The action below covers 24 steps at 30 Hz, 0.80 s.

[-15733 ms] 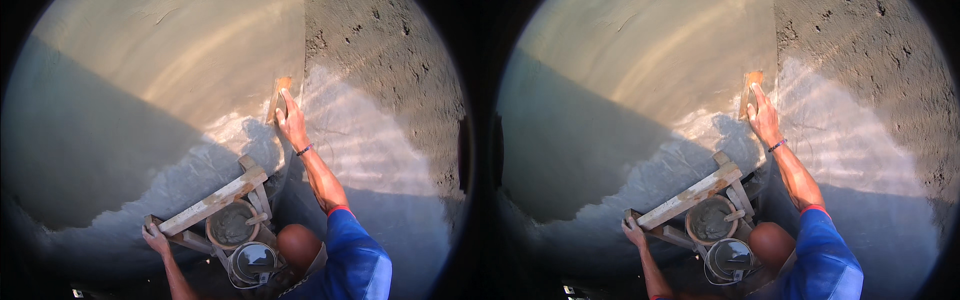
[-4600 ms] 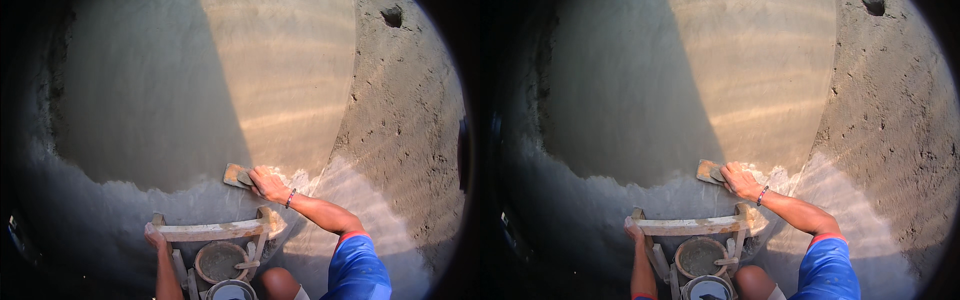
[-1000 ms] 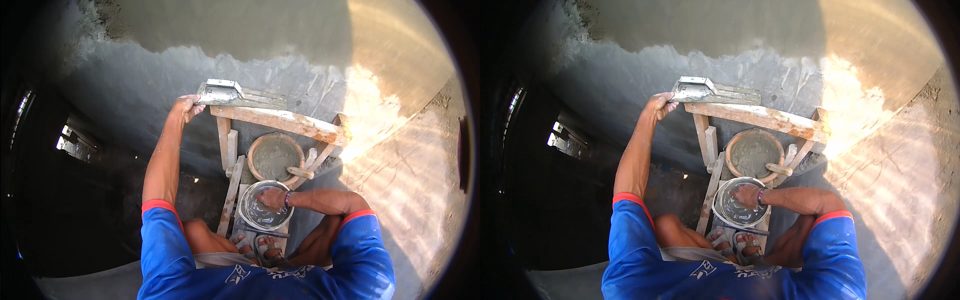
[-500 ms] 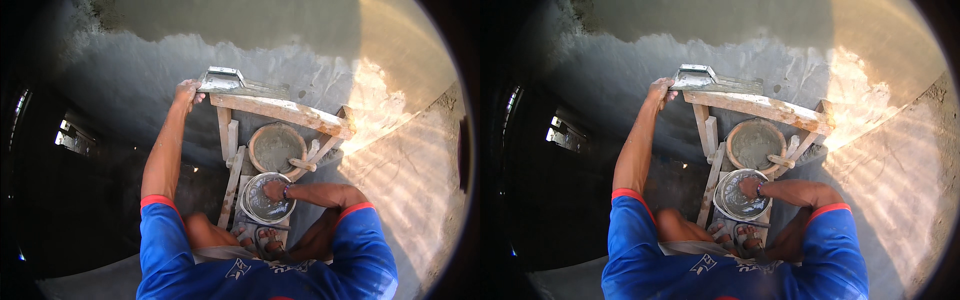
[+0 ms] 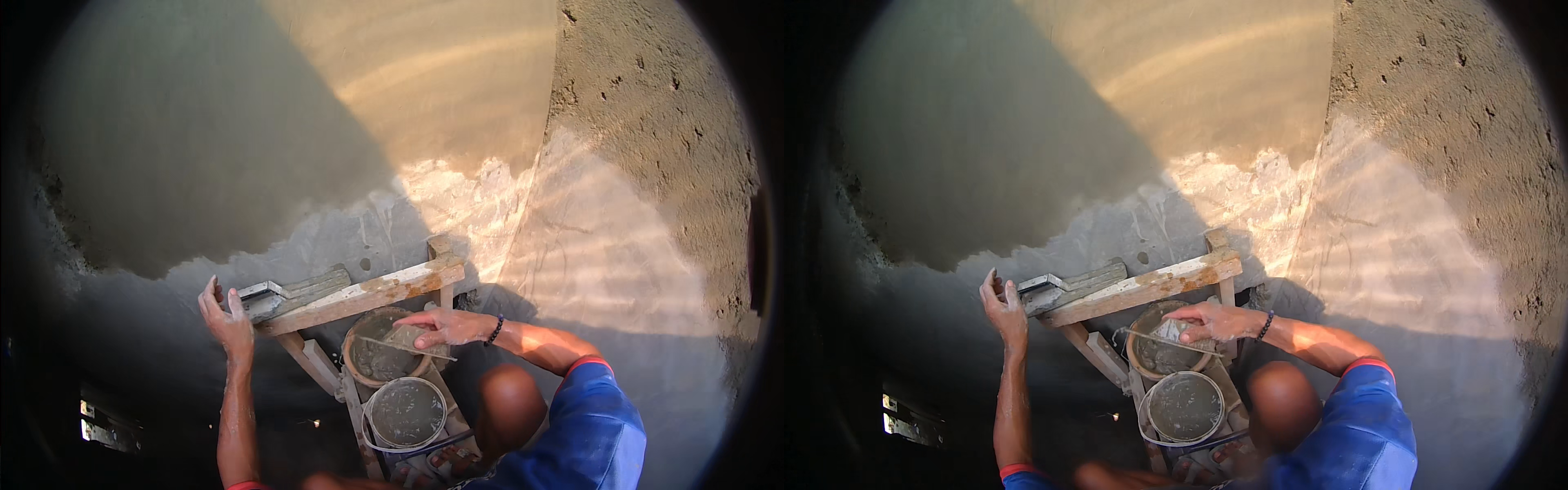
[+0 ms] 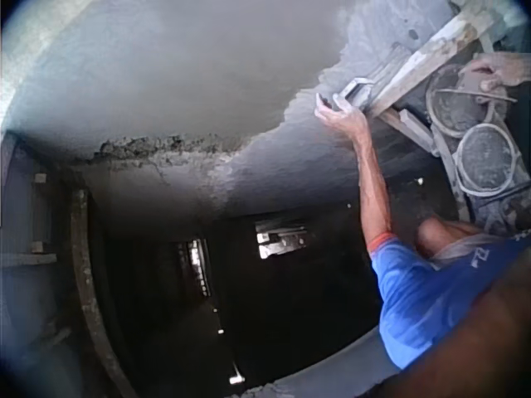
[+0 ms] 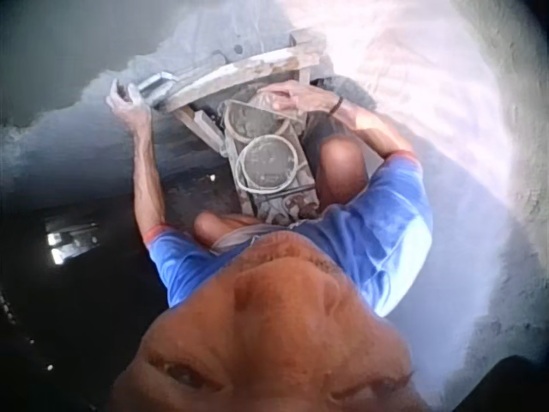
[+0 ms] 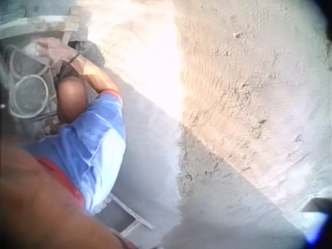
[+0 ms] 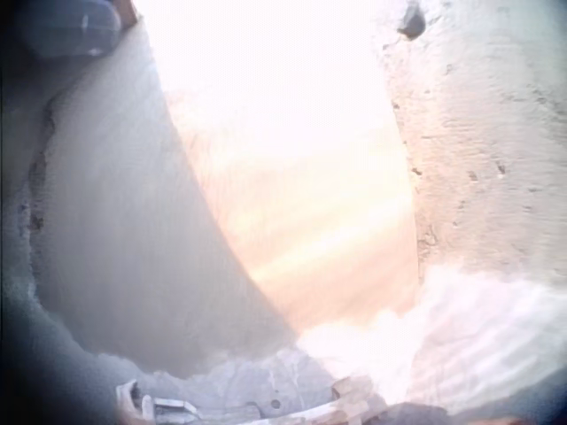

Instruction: The person plasters a concrete wall using a wooden float, repeatedly applying pressure and smoothing the wet surface while standing on a scaffold.

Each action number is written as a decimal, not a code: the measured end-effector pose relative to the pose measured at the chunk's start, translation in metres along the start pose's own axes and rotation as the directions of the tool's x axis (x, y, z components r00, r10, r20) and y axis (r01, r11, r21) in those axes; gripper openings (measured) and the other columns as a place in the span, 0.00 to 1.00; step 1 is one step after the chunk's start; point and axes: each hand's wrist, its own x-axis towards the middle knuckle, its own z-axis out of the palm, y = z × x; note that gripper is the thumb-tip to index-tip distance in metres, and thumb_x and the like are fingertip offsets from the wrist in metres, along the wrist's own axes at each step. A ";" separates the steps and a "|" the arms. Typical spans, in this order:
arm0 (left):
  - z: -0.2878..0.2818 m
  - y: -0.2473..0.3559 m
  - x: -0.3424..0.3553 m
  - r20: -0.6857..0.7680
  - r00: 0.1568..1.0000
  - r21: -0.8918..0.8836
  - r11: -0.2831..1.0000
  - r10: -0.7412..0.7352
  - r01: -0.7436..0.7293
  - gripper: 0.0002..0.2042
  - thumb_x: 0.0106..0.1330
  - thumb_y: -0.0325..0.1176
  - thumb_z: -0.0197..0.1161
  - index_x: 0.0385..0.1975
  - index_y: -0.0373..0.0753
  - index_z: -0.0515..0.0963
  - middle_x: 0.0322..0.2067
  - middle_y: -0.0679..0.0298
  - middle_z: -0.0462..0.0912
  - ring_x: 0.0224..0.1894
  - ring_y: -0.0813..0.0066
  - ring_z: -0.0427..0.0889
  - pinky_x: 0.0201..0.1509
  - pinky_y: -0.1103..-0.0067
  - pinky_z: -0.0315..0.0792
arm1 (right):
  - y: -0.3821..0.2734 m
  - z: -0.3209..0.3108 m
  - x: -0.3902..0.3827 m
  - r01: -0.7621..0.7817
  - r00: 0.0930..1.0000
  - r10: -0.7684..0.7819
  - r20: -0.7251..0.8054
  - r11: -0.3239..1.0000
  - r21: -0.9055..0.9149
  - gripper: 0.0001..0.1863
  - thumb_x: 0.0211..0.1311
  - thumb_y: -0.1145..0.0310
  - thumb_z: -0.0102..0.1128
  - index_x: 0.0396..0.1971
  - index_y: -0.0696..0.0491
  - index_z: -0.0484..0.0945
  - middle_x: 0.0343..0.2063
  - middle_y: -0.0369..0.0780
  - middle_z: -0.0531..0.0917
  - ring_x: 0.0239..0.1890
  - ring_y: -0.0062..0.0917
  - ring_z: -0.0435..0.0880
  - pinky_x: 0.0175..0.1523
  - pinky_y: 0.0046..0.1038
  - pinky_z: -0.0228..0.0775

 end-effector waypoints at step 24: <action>0.151 0.061 -0.081 0.791 0.443 -0.102 0.806 0.422 -0.584 0.34 0.55 0.45 0.73 0.62 0.39 0.73 0.54 0.57 0.75 0.57 0.54 0.69 0.64 0.61 0.62 | 0.119 -0.225 -0.082 -0.447 -0.011 -0.551 -0.834 0.749 -0.489 0.30 0.64 0.69 0.58 0.68 0.49 0.68 0.52 0.56 0.79 0.54 0.53 0.79 0.59 0.43 0.71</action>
